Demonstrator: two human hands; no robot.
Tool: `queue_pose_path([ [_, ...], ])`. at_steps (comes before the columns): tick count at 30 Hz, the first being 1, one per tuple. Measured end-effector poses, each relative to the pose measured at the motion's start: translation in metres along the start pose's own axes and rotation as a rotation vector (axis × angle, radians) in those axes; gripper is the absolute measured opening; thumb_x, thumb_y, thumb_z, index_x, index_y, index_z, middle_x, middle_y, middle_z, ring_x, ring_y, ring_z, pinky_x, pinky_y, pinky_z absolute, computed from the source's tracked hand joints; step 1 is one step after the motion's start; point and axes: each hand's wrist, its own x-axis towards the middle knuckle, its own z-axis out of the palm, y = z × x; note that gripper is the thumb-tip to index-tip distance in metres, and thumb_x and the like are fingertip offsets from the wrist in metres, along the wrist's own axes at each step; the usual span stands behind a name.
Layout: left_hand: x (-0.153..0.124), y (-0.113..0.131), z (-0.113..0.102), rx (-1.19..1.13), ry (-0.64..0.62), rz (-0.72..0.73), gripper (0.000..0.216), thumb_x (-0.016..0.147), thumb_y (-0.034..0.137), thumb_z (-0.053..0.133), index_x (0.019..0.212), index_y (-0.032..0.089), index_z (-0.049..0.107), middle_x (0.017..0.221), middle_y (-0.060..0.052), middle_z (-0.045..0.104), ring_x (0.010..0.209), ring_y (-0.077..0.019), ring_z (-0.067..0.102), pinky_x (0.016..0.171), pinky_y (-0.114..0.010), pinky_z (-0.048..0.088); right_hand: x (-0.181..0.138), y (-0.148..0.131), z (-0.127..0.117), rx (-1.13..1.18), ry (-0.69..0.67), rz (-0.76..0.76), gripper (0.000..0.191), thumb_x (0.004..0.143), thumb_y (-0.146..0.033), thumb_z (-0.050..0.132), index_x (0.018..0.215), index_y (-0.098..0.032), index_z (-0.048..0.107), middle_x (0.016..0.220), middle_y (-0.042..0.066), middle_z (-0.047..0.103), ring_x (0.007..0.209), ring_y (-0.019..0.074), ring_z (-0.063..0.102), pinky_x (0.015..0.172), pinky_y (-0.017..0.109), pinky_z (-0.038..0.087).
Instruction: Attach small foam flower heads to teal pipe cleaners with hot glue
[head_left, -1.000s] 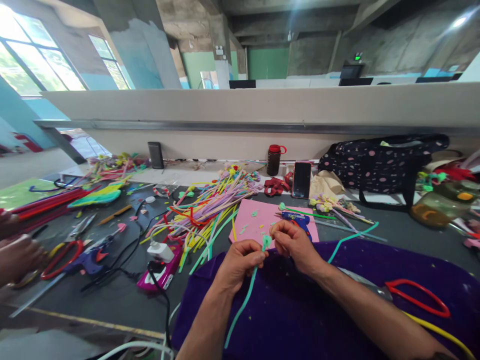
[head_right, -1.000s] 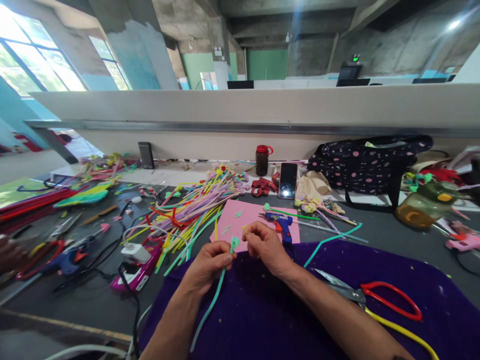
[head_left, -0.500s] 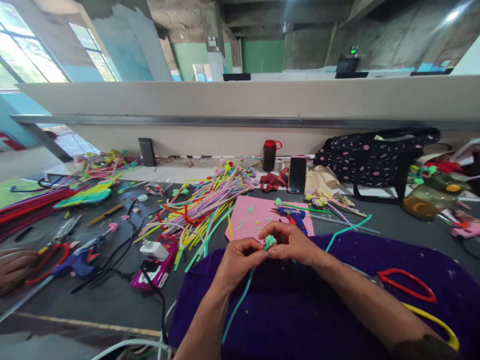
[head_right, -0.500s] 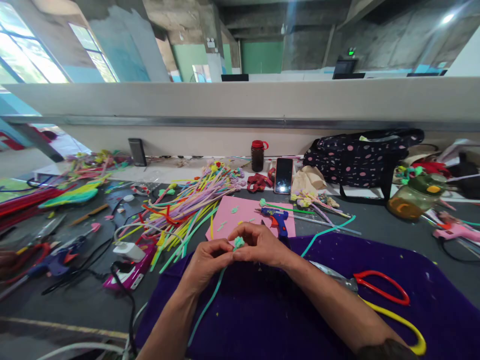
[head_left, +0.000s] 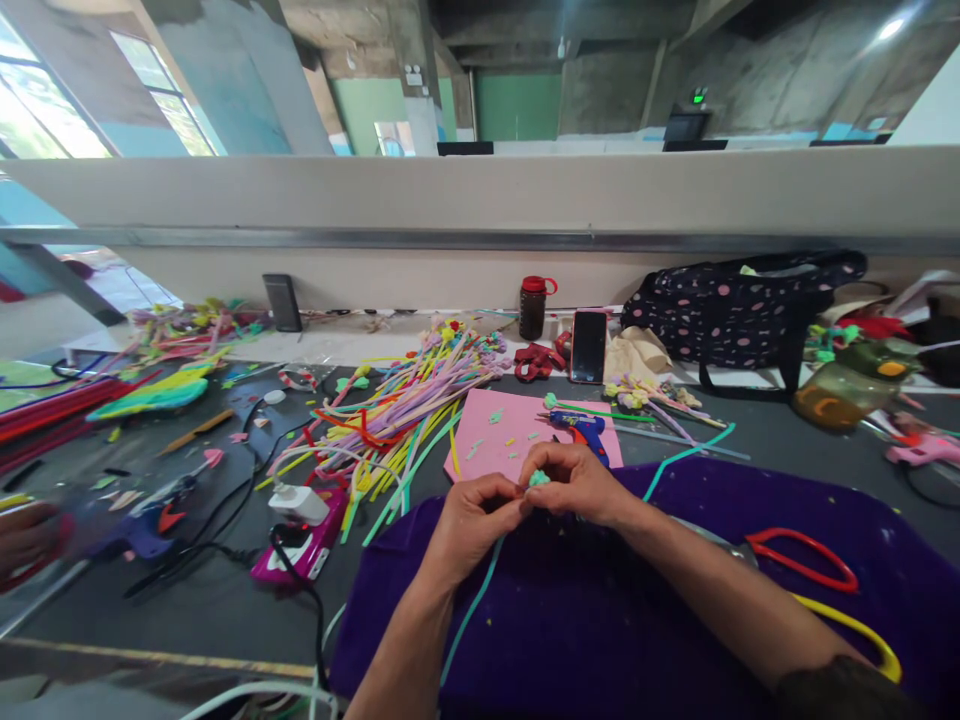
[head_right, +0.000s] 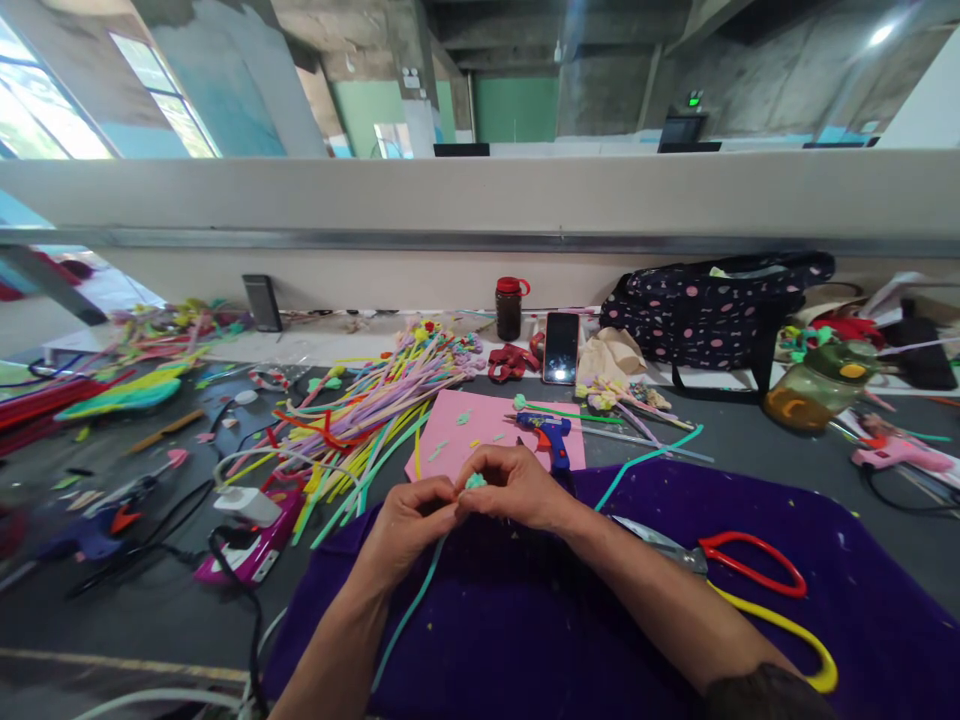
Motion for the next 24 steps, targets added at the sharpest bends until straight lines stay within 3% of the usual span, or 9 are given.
queue_pose_path([
  [3,0.000,-0.003,-0.002,-0.044,-0.004,-0.038,0.012,0.059,0.023,0.068,0.056,0.012,0.063,0.050,0.001,0.053,0.047,-0.0070,0.041,0.046,-0.019,0.031,0.000,0.002,-0.003,-0.010,0.005,0.003,0.022,0.063,-0.026,0.066,0.084,-0.018,0.062,0.067,-0.002,0.052,0.052,0.0070,0.042,0.046,0.019,0.032],
  [6,-0.001,-0.005,-0.007,-0.247,0.005,-0.183,0.014,0.057,0.024,0.069,0.061,0.013,0.062,0.046,0.003,0.053,0.034,-0.0030,0.034,0.034,-0.016,0.022,0.001,0.000,-0.011,0.056,0.016,0.056,0.042,0.064,-0.030,0.065,0.104,-0.019,0.055,0.072,-0.001,0.053,0.050,0.0067,0.044,0.044,0.018,0.035],
  [8,-0.002,-0.006,-0.012,-0.452,-0.009,-0.234,0.018,0.056,0.026,0.069,0.065,0.014,0.059,0.046,0.003,0.053,0.029,-0.0007,0.029,0.029,-0.014,0.016,0.001,-0.003,-0.017,0.107,0.112,0.064,0.040,0.069,-0.033,0.060,0.106,-0.018,0.054,0.072,-0.001,0.053,0.044,0.0051,0.043,0.039,0.017,0.033],
  [12,-0.003,-0.008,-0.019,-0.728,-0.128,-0.153,0.020,0.059,0.027,0.068,0.065,0.014,0.054,0.046,0.004,0.051,0.026,0.0009,0.028,0.027,-0.011,0.015,0.002,-0.013,-0.030,0.138,0.351,0.031,0.026,0.072,-0.033,0.058,0.092,-0.017,0.058,0.065,-0.002,0.054,0.040,0.0037,0.040,0.036,0.017,0.028],
  [16,0.006,-0.013,-0.019,-0.709,-0.160,-0.229,0.017,0.065,0.025,0.064,0.066,0.013,0.052,0.047,0.003,0.052,0.026,0.0009,0.030,0.026,-0.010,0.018,0.002,-0.016,-0.035,0.093,0.434,0.004,0.019,0.073,-0.032,0.058,0.086,-0.018,0.059,0.060,-0.003,0.053,0.040,0.0042,0.041,0.037,0.017,0.026],
  [19,0.013,-0.018,-0.019,-0.625,-0.098,-0.318,0.016,0.066,0.023,0.064,0.069,0.013,0.051,0.049,0.005,0.053,0.026,0.0013,0.030,0.025,-0.010,0.017,0.002,-0.014,-0.033,0.058,0.432,0.008,0.018,0.074,-0.032,0.057,0.084,-0.017,0.059,0.058,-0.003,0.052,0.040,0.0046,0.041,0.037,0.017,0.026],
  [24,0.019,-0.021,-0.018,-0.508,0.027,-0.286,0.020,0.065,0.027,0.065,0.075,0.015,0.053,0.052,0.006,0.055,0.027,0.0004,0.035,0.025,-0.011,0.019,0.001,-0.011,-0.021,-0.034,0.357,0.020,0.016,0.073,-0.031,0.058,0.080,-0.017,0.059,0.056,-0.005,0.052,0.039,0.0046,0.040,0.037,0.018,0.028],
])
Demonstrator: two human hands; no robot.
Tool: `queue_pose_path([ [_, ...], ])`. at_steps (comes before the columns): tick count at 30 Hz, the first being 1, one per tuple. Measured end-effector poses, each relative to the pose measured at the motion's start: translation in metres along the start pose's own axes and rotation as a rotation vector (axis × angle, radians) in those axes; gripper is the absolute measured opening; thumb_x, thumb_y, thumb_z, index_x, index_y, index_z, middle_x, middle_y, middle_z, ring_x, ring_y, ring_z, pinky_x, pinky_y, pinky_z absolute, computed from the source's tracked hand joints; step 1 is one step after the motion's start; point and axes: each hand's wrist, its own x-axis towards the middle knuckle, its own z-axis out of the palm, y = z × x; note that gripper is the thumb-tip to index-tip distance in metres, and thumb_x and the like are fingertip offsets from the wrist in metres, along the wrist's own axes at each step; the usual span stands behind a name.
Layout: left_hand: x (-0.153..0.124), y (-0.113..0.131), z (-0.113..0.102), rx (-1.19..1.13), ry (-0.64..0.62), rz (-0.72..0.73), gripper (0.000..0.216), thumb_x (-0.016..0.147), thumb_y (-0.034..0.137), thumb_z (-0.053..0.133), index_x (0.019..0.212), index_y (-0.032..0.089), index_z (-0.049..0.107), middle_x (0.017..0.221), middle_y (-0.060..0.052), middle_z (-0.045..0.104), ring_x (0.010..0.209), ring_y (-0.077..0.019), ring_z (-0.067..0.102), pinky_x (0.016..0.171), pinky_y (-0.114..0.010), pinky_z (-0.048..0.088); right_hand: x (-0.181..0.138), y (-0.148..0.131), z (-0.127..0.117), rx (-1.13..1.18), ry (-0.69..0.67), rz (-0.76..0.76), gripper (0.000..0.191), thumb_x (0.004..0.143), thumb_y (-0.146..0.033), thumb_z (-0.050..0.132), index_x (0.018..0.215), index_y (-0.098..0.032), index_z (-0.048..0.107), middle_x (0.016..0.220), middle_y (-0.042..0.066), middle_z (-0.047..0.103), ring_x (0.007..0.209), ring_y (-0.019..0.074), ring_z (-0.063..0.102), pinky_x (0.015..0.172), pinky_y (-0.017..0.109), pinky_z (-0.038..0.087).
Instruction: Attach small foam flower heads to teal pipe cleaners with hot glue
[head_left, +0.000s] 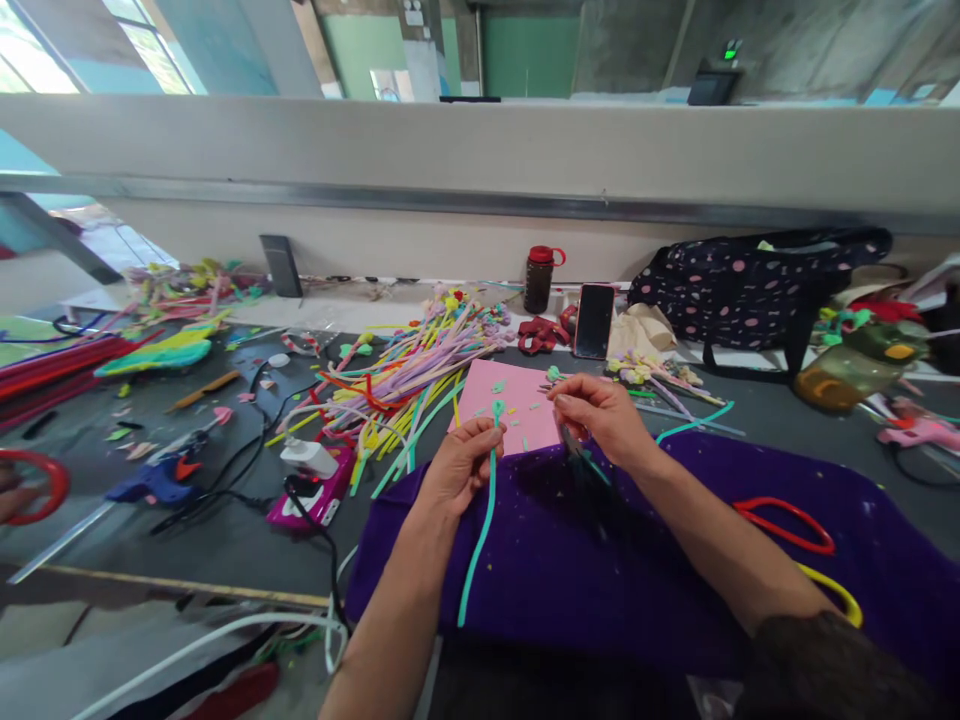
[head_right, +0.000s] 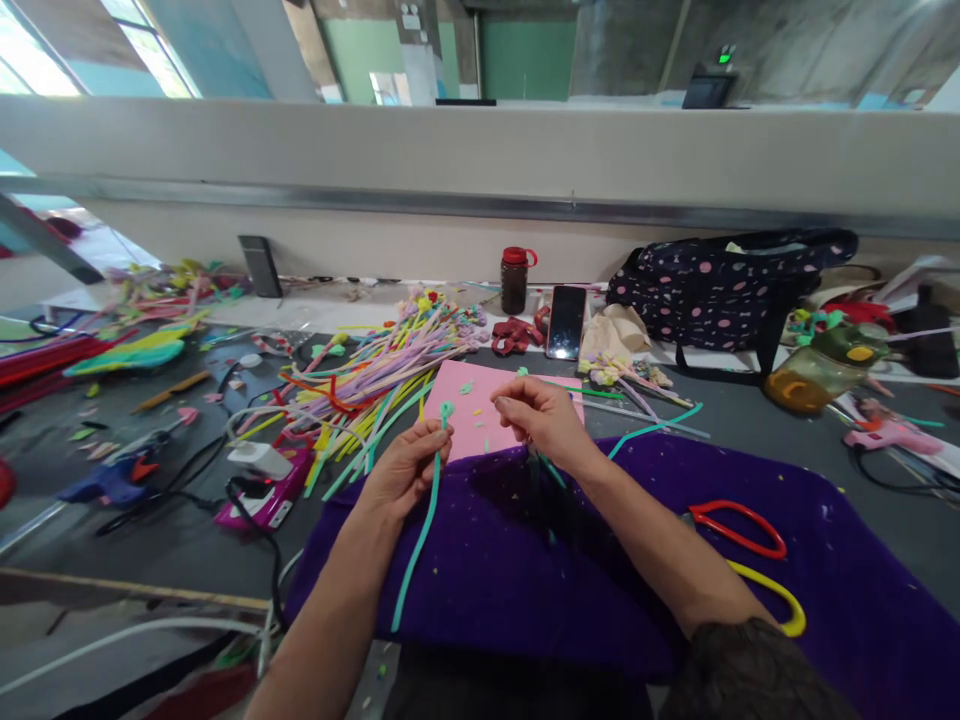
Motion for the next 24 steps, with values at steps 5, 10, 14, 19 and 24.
queue_pose_path([
  [5,0.003,-0.002,-0.001,0.035,-0.040,0.026,0.021,0.065,0.028,0.065,0.069,0.014,0.051,0.063,0.002,0.061,0.033,-0.0010,0.042,0.027,-0.011,0.025,-0.013,0.015,0.011,-0.227,-0.170,0.051,0.013,0.075,-0.028,0.054,0.074,-0.017,0.060,0.056,-0.004,0.052,0.040,0.0058,0.042,0.039,0.018,0.031],
  [10,0.007,-0.003,-0.006,0.033,-0.018,0.028,0.022,0.064,0.032,0.065,0.065,0.013,0.053,0.047,0.005,0.052,0.028,0.0004,0.033,0.026,-0.012,0.019,-0.030,0.034,0.009,-0.663,-0.207,-0.167,0.012,0.076,-0.020,0.050,0.071,-0.017,0.062,0.064,0.000,0.059,0.057,0.0105,0.052,0.055,0.021,0.037],
  [14,0.010,-0.003,-0.009,0.042,0.033,0.043,0.024,0.061,0.032,0.067,0.065,0.012,0.054,0.049,0.005,0.052,0.029,0.0006,0.032,0.026,-0.012,0.017,-0.043,0.038,0.002,-0.787,-0.077,-0.214,0.011,0.076,-0.021,0.052,0.071,-0.017,0.061,0.065,0.000,0.061,0.060,0.0123,0.054,0.059,0.022,0.038],
  [19,0.015,-0.007,-0.009,0.078,0.049,0.060,0.025,0.061,0.033,0.067,0.066,0.013,0.053,0.051,0.005,0.052,0.030,0.0005,0.033,0.027,-0.012,0.017,-0.057,0.044,-0.017,-0.779,0.181,-0.237,0.019,0.080,-0.030,0.047,0.070,-0.017,0.057,0.060,-0.001,0.055,0.055,0.0113,0.050,0.055,0.021,0.038],
  [24,0.015,-0.014,-0.007,0.152,0.058,0.068,0.027,0.060,0.034,0.068,0.063,0.012,0.053,0.052,0.004,0.054,0.030,0.0006,0.034,0.027,-0.012,0.018,-0.052,0.058,-0.048,-0.867,0.356,-0.294,0.026,0.080,-0.035,0.045,0.063,-0.017,0.053,0.056,-0.002,0.051,0.051,0.0106,0.045,0.054,0.021,0.035],
])
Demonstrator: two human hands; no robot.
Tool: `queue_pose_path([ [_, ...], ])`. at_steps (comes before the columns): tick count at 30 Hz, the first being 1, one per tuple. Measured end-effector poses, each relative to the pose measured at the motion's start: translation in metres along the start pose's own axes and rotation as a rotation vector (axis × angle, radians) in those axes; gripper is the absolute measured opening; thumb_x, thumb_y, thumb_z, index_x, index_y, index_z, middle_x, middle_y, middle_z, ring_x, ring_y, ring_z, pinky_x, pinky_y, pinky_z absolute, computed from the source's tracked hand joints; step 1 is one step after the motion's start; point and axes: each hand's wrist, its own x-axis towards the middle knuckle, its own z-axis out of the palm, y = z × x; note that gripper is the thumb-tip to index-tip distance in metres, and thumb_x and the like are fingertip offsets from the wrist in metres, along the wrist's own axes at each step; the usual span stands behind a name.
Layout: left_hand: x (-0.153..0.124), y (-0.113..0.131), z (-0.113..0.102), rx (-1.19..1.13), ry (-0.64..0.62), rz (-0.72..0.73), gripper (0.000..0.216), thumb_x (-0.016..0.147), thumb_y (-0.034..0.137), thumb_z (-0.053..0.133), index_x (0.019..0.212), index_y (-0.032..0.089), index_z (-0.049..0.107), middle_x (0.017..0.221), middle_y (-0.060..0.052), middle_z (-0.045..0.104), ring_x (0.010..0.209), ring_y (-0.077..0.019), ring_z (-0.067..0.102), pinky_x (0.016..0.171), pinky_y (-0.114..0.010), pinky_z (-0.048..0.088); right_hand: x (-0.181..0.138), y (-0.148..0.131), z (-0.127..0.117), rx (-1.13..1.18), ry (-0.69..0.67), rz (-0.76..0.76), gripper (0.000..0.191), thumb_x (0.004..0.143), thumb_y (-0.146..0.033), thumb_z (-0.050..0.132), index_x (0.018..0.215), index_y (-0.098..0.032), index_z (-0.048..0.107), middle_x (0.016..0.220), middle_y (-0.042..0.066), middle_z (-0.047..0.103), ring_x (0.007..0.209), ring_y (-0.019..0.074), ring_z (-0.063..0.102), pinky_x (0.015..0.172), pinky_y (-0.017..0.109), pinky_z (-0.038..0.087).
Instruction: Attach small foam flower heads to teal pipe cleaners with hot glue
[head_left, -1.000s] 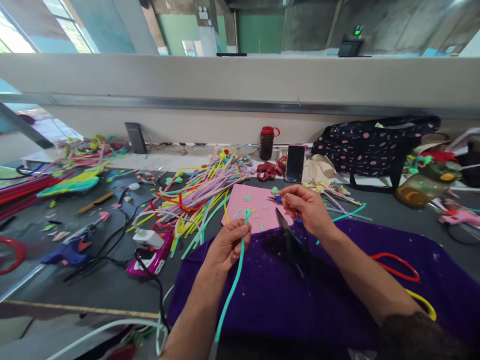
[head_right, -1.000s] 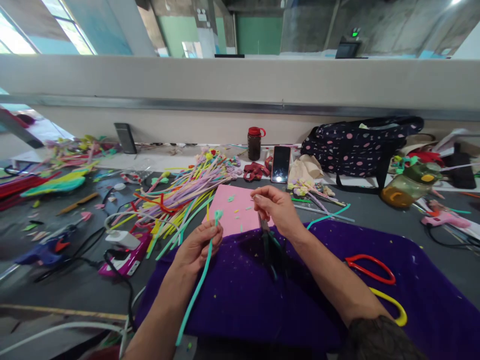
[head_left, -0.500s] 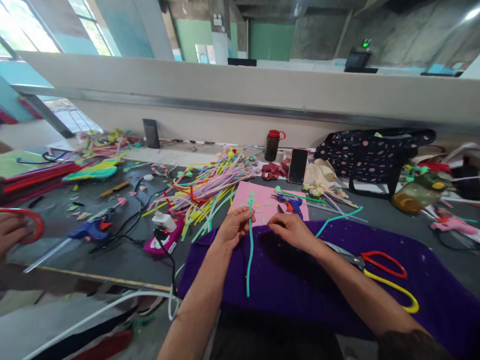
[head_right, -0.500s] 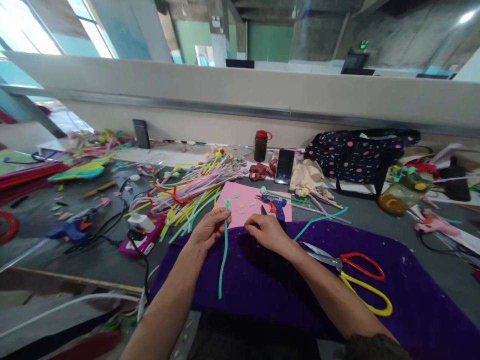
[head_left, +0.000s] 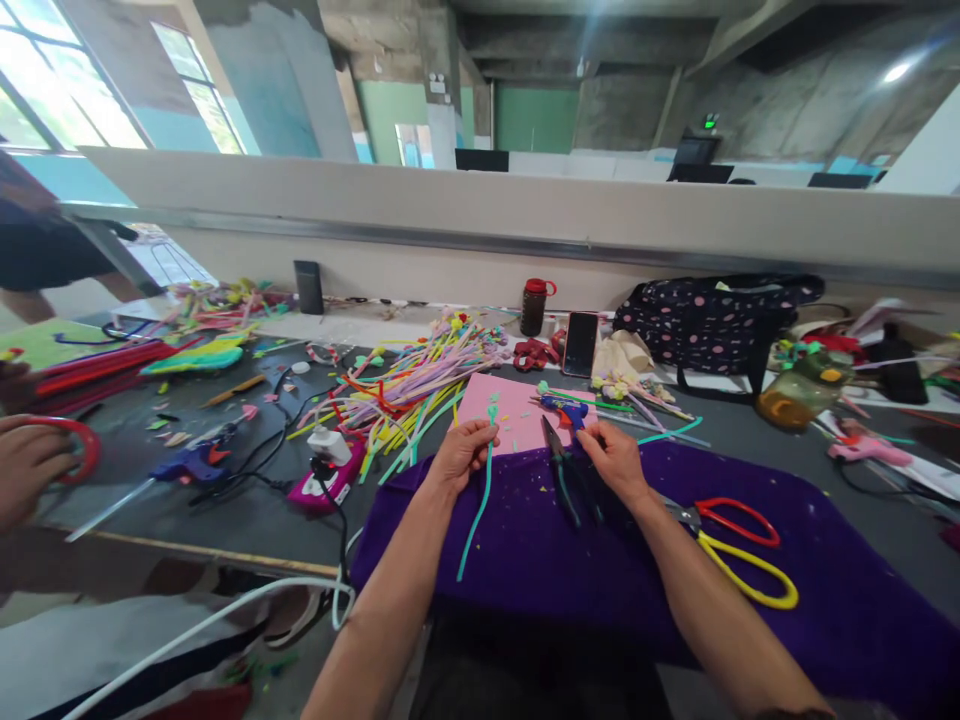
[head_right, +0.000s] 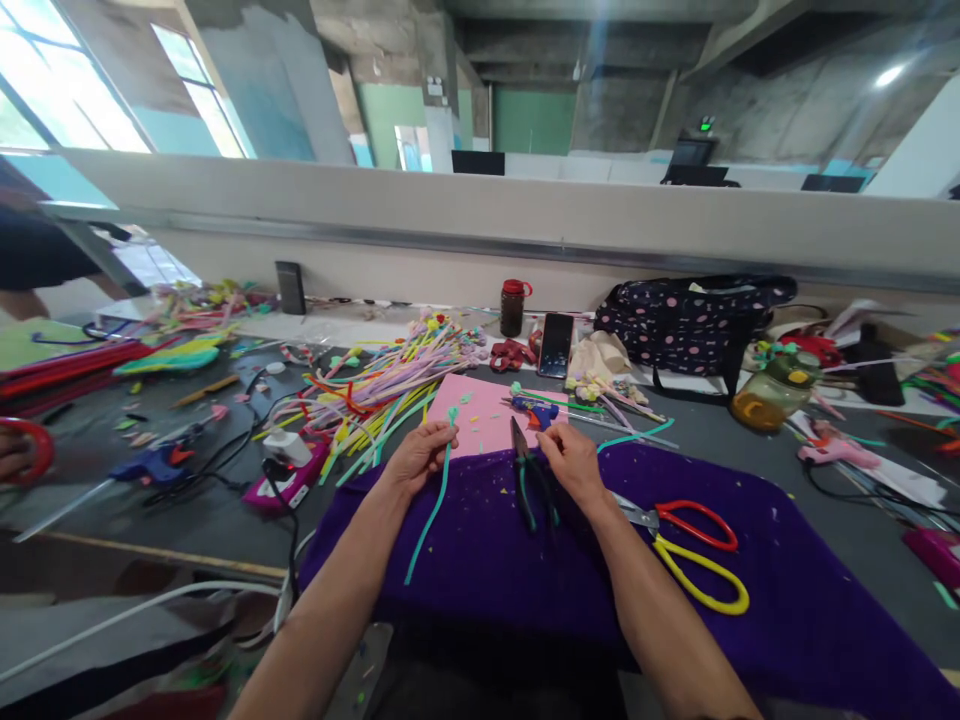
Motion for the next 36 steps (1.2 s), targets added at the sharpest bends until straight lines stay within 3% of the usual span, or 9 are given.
queue_pose_path([
  [7,-0.006,-0.005,0.021,0.092,-0.060,-0.016,0.026,0.061,0.036,0.066,0.062,0.012,0.054,0.046,0.005,0.051,0.029,-0.0007,0.034,0.027,-0.014,0.020,0.004,0.012,-0.001,0.016,0.048,-0.041,0.021,0.081,-0.031,0.043,0.072,-0.017,0.056,0.070,0.003,0.059,0.063,0.0140,0.052,0.064,0.024,0.038],
  [12,-0.001,-0.019,0.039,0.132,-0.104,-0.003,0.024,0.059,0.032,0.067,0.067,0.013,0.056,0.058,0.000,0.061,0.033,-0.0022,0.043,0.030,-0.014,0.025,0.000,0.011,0.005,0.008,-0.005,-0.074,0.019,0.080,-0.029,0.045,0.070,-0.017,0.057,0.066,0.002,0.059,0.059,0.0138,0.053,0.060,0.024,0.039],
  [23,-0.004,-0.024,0.032,0.152,-0.147,0.069,0.023,0.061,0.028,0.065,0.075,0.015,0.052,0.062,0.000,0.063,0.037,-0.0046,0.048,0.030,-0.014,0.030,-0.004,0.001,0.012,0.004,-0.047,-0.121,0.019,0.081,-0.029,0.045,0.071,-0.017,0.057,0.065,0.002,0.059,0.059,0.0137,0.053,0.060,0.024,0.038],
  [29,-0.007,-0.023,0.032,0.189,-0.140,0.114,0.023,0.061,0.030,0.065,0.070,0.013,0.052,0.062,-0.002,0.062,0.038,-0.0047,0.048,0.032,-0.014,0.031,-0.006,-0.008,0.020,0.068,-0.133,-0.168,0.017,0.078,-0.029,0.049,0.072,-0.018,0.061,0.071,0.003,0.062,0.065,0.0147,0.056,0.065,0.024,0.040],
  [36,-0.018,-0.021,0.042,0.238,-0.107,0.181,0.025,0.063,0.036,0.064,0.068,0.013,0.054,0.057,0.001,0.057,0.039,-0.0049,0.045,0.034,-0.015,0.028,-0.012,-0.028,0.019,0.244,-0.189,-0.081,0.019,0.077,-0.030,0.048,0.072,-0.018,0.062,0.068,0.003,0.062,0.063,0.0146,0.056,0.063,0.025,0.042],
])
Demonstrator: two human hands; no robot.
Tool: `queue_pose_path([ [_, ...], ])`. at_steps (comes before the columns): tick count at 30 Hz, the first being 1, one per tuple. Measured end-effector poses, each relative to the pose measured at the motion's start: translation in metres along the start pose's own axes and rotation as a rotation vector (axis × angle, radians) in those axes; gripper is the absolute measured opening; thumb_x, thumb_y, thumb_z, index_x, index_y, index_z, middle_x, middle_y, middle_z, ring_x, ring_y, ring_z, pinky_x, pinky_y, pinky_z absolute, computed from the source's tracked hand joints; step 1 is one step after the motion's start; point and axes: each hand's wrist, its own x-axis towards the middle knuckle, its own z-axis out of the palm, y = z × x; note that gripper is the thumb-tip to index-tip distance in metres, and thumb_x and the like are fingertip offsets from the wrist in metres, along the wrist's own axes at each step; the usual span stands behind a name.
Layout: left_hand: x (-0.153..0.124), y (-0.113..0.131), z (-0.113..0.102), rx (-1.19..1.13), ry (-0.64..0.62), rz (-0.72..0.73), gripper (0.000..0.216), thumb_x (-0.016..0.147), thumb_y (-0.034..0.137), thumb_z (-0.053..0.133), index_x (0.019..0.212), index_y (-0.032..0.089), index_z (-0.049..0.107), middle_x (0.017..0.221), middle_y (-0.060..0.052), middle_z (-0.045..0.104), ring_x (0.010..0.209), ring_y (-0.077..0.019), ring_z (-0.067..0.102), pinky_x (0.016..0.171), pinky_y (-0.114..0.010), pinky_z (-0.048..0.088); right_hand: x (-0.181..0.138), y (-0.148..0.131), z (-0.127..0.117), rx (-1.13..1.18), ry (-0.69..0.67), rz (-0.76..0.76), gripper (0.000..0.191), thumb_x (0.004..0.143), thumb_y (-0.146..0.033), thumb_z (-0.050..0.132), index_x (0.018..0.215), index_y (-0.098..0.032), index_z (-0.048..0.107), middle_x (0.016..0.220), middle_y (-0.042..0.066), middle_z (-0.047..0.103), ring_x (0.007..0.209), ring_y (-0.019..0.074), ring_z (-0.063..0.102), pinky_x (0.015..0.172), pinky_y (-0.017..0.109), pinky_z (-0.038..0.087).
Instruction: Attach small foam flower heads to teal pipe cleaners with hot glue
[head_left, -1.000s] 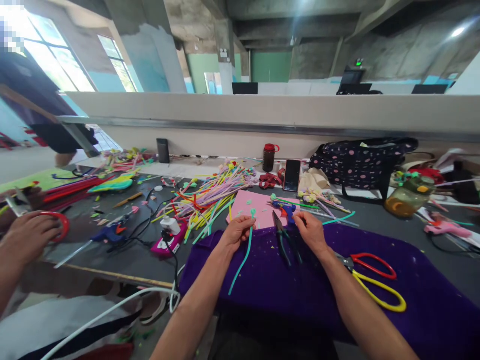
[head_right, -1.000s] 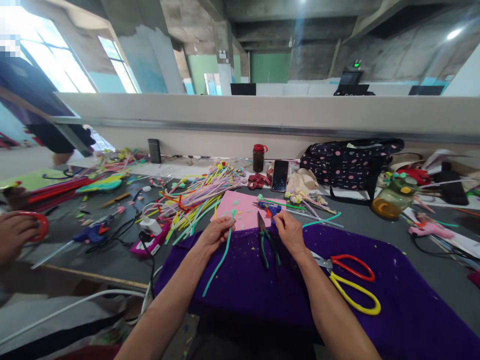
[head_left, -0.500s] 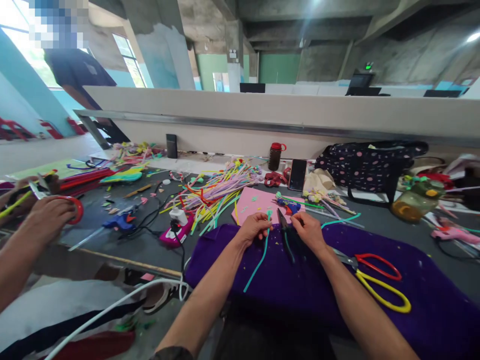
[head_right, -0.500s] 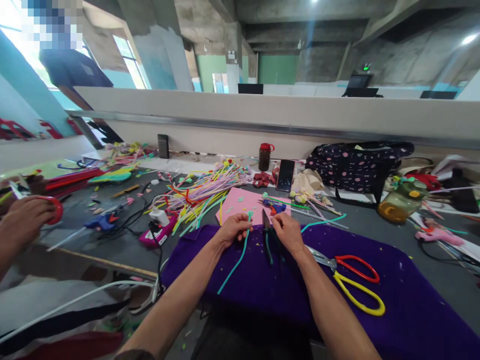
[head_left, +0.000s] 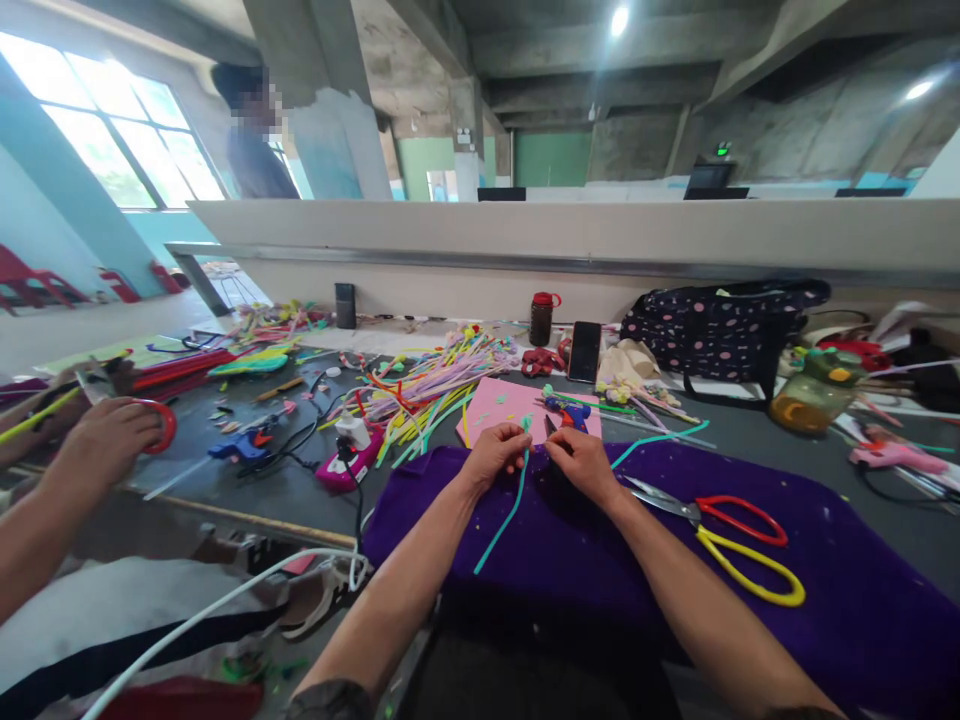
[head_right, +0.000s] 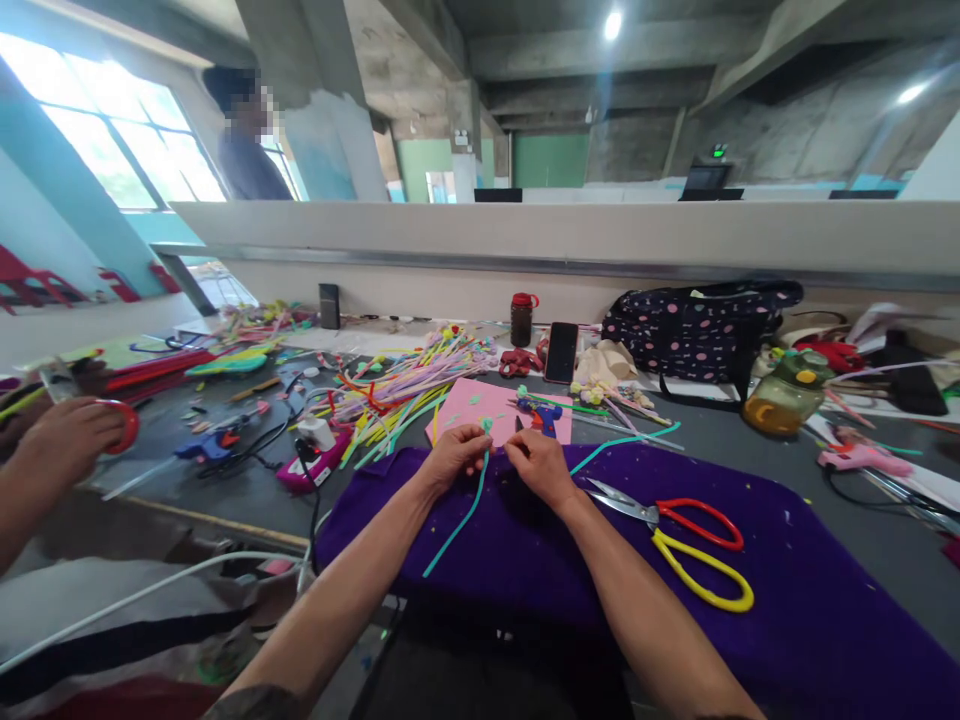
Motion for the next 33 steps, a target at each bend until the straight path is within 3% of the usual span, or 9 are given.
queue_pose_path([
  [5,-0.001,0.003,0.012,-0.006,0.055,0.050,0.025,0.063,0.037,0.064,0.065,0.014,0.054,0.045,0.007,0.041,0.036,-0.0024,0.032,0.036,-0.016,0.021,-0.002,-0.006,0.012,0.202,-0.094,0.118,0.025,0.077,-0.038,0.048,0.077,-0.017,0.061,0.057,-0.001,0.058,0.044,0.0103,0.050,0.043,0.020,0.039],
  [10,-0.005,0.002,0.020,-0.085,0.046,0.019,0.029,0.061,0.040,0.066,0.064,0.014,0.055,0.047,0.006,0.044,0.038,-0.0030,0.033,0.038,-0.018,0.022,-0.007,-0.012,0.014,0.338,-0.188,0.217,0.030,0.082,-0.040,0.041,0.064,-0.017,0.049,0.047,-0.004,0.048,0.038,0.0073,0.043,0.038,0.018,0.032],
  [16,-0.020,0.005,0.013,-0.117,-0.062,-0.059,0.030,0.059,0.040,0.067,0.061,0.013,0.055,0.048,0.004,0.048,0.039,-0.0039,0.036,0.039,-0.019,0.024,-0.020,-0.036,0.007,0.627,-0.382,0.461,0.028,0.081,-0.042,0.045,0.068,-0.017,0.048,0.044,-0.005,0.045,0.035,0.0055,0.037,0.034,0.017,0.022],
  [23,-0.021,0.003,0.012,-0.282,-0.056,-0.126,0.027,0.060,0.037,0.066,0.063,0.014,0.054,0.048,0.005,0.047,0.039,-0.0035,0.037,0.036,-0.017,0.020,-0.027,-0.042,0.007,0.658,-0.468,0.621,0.029,0.078,-0.044,0.049,0.068,-0.017,0.048,0.052,-0.004,0.049,0.032,0.0037,0.035,0.031,0.016,0.021],
  [25,-0.020,0.005,0.008,-0.310,-0.007,-0.114,0.027,0.061,0.039,0.066,0.064,0.014,0.055,0.048,0.005,0.046,0.039,-0.0033,0.037,0.036,-0.016,0.019,-0.022,-0.041,0.000,0.560,-0.557,0.594,0.028,0.078,-0.043,0.048,0.068,-0.017,0.048,0.053,-0.004,0.050,0.033,0.0042,0.036,0.032,0.016,0.024],
  [28,-0.020,0.012,0.000,-0.356,0.056,-0.066,0.029,0.063,0.042,0.063,0.065,0.014,0.056,0.054,0.002,0.053,0.039,-0.0028,0.038,0.035,-0.016,0.020,0.007,-0.036,-0.013,0.282,-0.725,0.427,0.023,0.079,-0.038,0.047,0.074,-0.017,0.056,0.065,0.000,0.059,0.040,0.0069,0.046,0.035,0.017,0.029],
  [30,-0.022,0.016,-0.004,-0.380,0.039,-0.056,0.030,0.064,0.042,0.061,0.065,0.014,0.055,0.061,0.000,0.059,0.039,-0.0025,0.040,0.034,-0.016,0.021,0.039,-0.027,-0.011,0.048,-0.593,0.250,0.022,0.080,-0.034,0.045,0.076,-0.017,0.059,0.065,0.000,0.061,0.044,0.0085,0.048,0.038,0.018,0.032],
  [33,-0.026,0.019,-0.006,-0.382,-0.133,-0.104,0.027,0.064,0.040,0.062,0.063,0.014,0.054,0.061,0.000,0.061,0.037,-0.0028,0.042,0.033,-0.016,0.023,0.088,-0.012,0.018,-0.204,-0.427,-0.061,0.014,0.073,-0.024,0.052,0.070,-0.019,0.065,0.061,-0.001,0.062,0.053,0.0116,0.053,0.049,0.021,0.038],
])
